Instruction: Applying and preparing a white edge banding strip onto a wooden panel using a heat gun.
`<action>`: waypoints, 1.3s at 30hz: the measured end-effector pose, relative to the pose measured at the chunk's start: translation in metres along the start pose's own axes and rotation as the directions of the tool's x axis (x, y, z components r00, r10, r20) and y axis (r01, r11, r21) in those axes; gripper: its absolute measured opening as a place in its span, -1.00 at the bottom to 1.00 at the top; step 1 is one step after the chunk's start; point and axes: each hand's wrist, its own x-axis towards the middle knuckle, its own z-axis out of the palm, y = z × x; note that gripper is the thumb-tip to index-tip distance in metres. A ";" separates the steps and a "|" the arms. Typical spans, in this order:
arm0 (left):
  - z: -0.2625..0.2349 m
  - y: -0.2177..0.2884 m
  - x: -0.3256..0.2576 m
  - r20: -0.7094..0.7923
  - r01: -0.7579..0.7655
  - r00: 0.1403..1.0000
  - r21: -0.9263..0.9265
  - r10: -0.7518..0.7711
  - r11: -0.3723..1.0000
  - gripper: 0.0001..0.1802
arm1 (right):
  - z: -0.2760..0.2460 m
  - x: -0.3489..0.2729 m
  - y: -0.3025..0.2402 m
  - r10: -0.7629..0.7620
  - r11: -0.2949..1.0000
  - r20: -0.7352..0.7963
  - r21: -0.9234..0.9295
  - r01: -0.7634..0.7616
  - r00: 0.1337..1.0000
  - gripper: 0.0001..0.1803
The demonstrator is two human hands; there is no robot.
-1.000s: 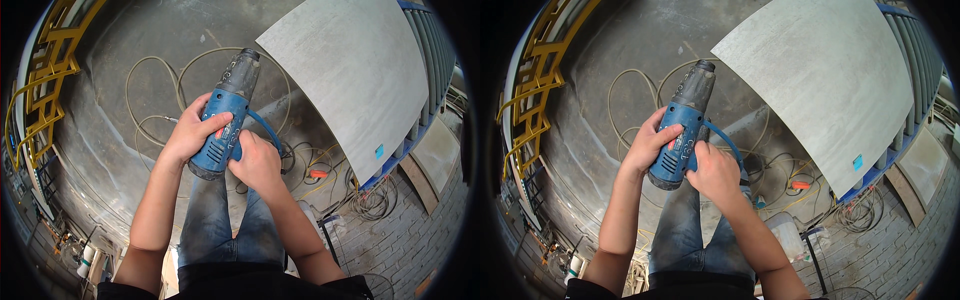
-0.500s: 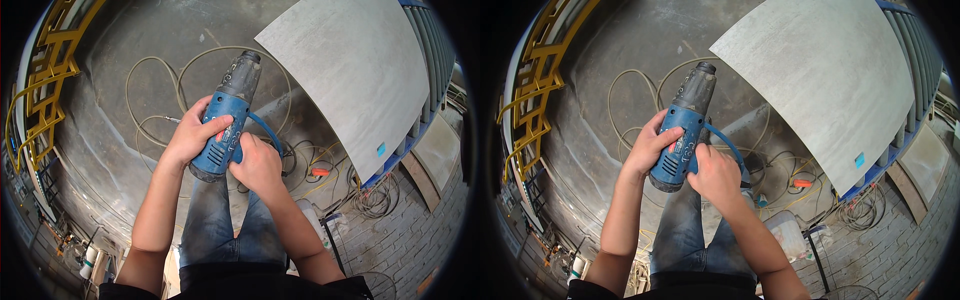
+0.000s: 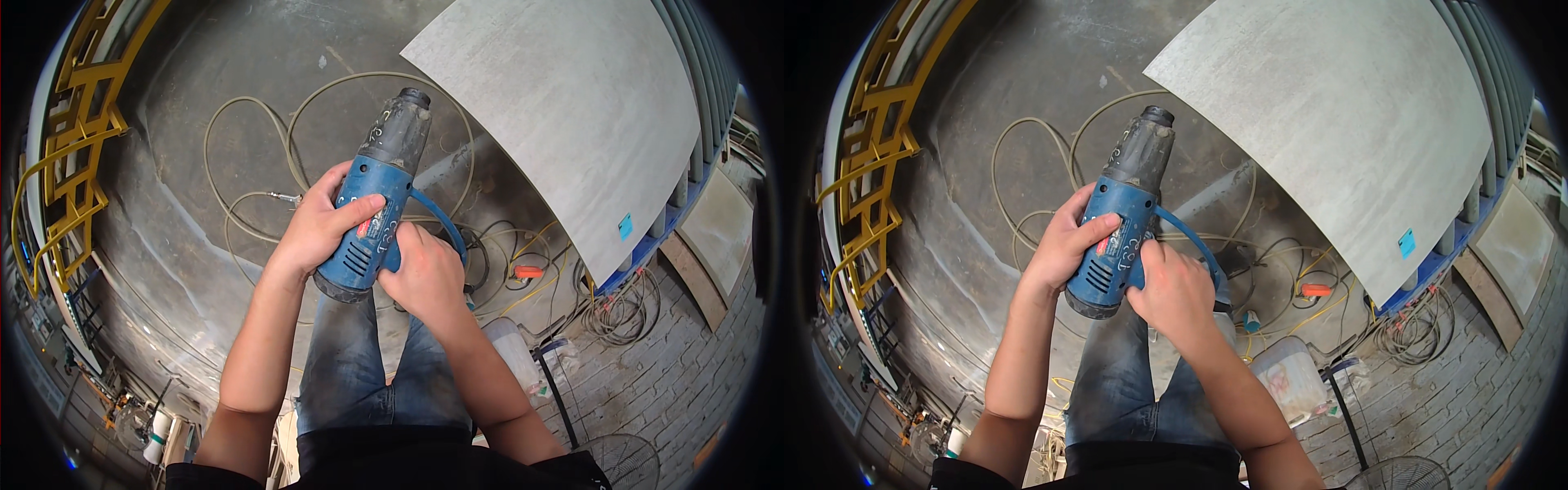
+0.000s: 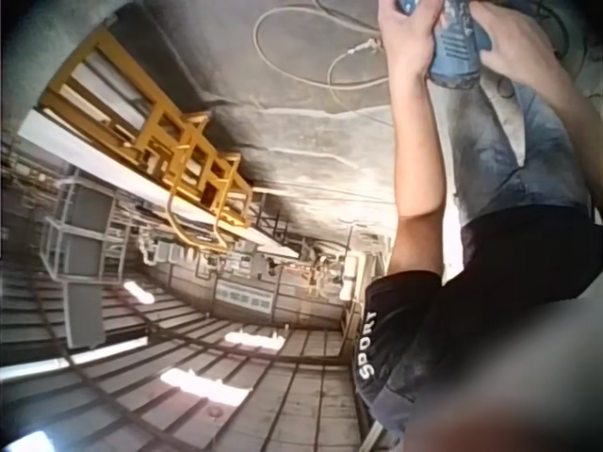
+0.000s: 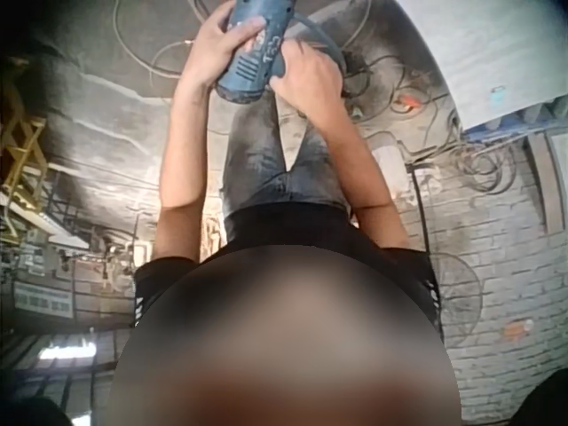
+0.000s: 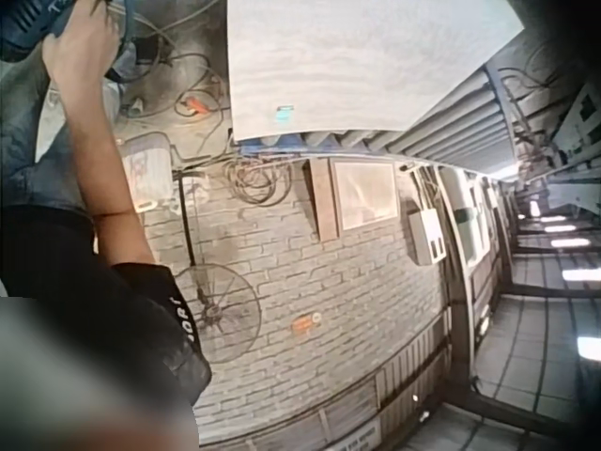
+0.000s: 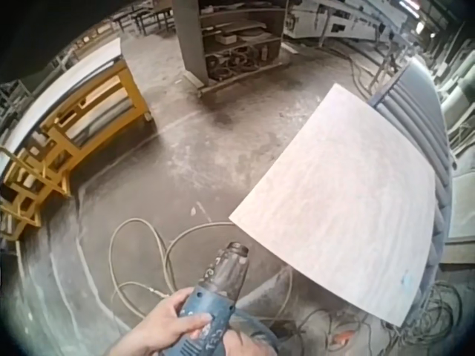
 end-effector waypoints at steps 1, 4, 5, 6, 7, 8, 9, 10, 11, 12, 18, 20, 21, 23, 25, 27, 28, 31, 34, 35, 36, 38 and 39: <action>0.000 -0.001 0.000 0.001 -0.003 1.000 0.000 0.003 1.000 -0.25 | 0.000 -0.001 0.000 0.004 1.000 0.003 0.001 -0.004 1.000 -0.64; 0.005 0.000 -0.001 -0.001 -0.003 1.000 0.001 0.003 1.000 -0.25 | -0.002 -0.004 0.003 0.009 1.000 -0.001 0.006 -0.009 1.000 -0.63; 0.006 0.000 -0.001 0.002 -0.002 1.000 0.004 0.002 1.000 -0.25 | -0.002 -0.004 0.004 0.012 1.000 -0.004 0.008 -0.012 1.000 -0.63; 0.007 -0.001 -0.001 0.004 -0.003 1.000 0.009 0.003 1.000 -0.25 | -0.002 -0.005 0.005 0.012 1.000 -0.010 0.013 -0.012 1.000 -0.63; 0.008 -0.002 -0.001 0.006 -0.004 1.000 0.014 0.004 1.000 -0.25 | -0.002 -0.006 0.006 0.012 1.000 -0.016 0.018 -0.012 1.000 -0.63; 0.009 -0.003 -0.001 0.008 -0.003 1.000 0.017 0.003 1.000 -0.25 | -0.002 -0.007 0.006 0.015 1.000 -0.018 0.021 -0.014 1.000 -0.63; 0.009 -0.003 -0.002 0.008 -0.001 1.000 0.014 0.001 1.000 -0.25 | -0.003 -0.007 0.006 0.015 1.000 -0.008 0.017 -0.015 1.000 -0.63; 0.009 -0.004 -0.002 0.009 0.000 1.000 0.011 0.000 1.000 -0.25 | -0.003 -0.008 0.006 0.016 1.000 0.002 0.013 -0.016 1.000 -0.63; 0.011 -0.005 -0.002 0.011 0.000 1.000 0.013 0.000 1.000 -0.25 | -0.003 -0.009 0.007 0.018 1.000 -0.001 0.014 -0.018 1.000 -0.63; 0.012 -0.006 -0.002 0.008 -0.007 1.000 0.015 0.007 1.000 -0.25 | -0.003 -0.010 0.009 0.010 1.000 -0.008 0.014 -0.010 1.000 -0.62; 0.011 -0.002 -0.003 -0.014 0.003 1.000 0.006 -0.002 1.000 -0.26 | -0.004 -0.006 0.009 -0.032 0.999 -0.036 0.009 0.032 0.999 -0.61; 0.008 -0.001 -0.002 -0.025 0.005 1.000 0.009 -0.004 1.000 -0.26 | -0.004 -0.002 0.007 -0.050 0.999 -0.049 0.017 0.051 0.998 -0.61; 0.006 0.001 -0.001 -0.033 -0.005 0.999 0.002 0.005 1.000 -0.27 | -0.004 0.001 0.006 -0.053 0.998 -0.041 0.024 0.054 0.998 -0.62; 0.003 0.004 -0.001 -0.042 -0.014 0.999 -0.001 0.014 1.000 -0.28 | -0.005 0.005 0.004 -0.055 0.998 -0.033 0.033 0.056 0.998 -0.63; 0.000 0.008 0.000 -0.052 -0.011 0.999 0.001 0.011 1.000 -0.28 | -0.005 0.009 0.001 -0.073 0.997 -0.035 0.037 0.074 0.997 -0.62; -0.002 0.011 0.001 -0.050 -0.016 0.999 -0.004 0.016 1.000 -0.28 | -0.006 0.012 -0.001 -0.077 0.996 -0.036 0.034 0.078 0.996 -0.62; -0.003 0.012 0.002 -0.048 -0.022 0.999 -0.012 0.021 1.000 -0.29 | -0.006 0.014 -0.002 -0.082 0.996 -0.036 0.030 0.083 0.996 -0.62; -0.007 0.014 0.005 -0.047 -0.026 0.999 -0.014 0.026 1.000 -0.29 | -0.005 0.017 -0.005 -0.085 0.996 -0.047 0.031 0.086 0.995 -0.63; -0.009 0.015 0.007 -0.046 -0.020 0.999 -0.014 0.019 1.000 -0.28 | -0.004 0.021 -0.006 -0.075 0.997 -0.045 0.022 0.076 0.996 -0.64; -0.010 0.015 0.007 -0.045 -0.018 0.999 -0.015 0.017 1.000 -0.28 | -0.003 0.022 -0.006 -0.073 0.997 -0.044 0.022 0.074 0.996 -0.64; -0.011 0.016 0.008 -0.044 -0.014 0.999 -0.019 0.013 1.000 -0.28 | -0.003 0.023 -0.007 -0.075 0.997 -0.043 0.024 0.076 0.996 -0.64; -0.013 0.016 0.009 -0.044 -0.009 0.999 -0.024 0.008 1.000 -0.28 | -0.002 0.024 -0.008 -0.076 0.997 -0.040 0.024 0.077 0.996 -0.65; -0.014 0.016 0.009 -0.039 -0.015 0.999 -0.022 0.014 1.000 -0.28 | -0.002 0.025 -0.009 -0.089 0.996 -0.042 0.012 0.090 0.995 -0.64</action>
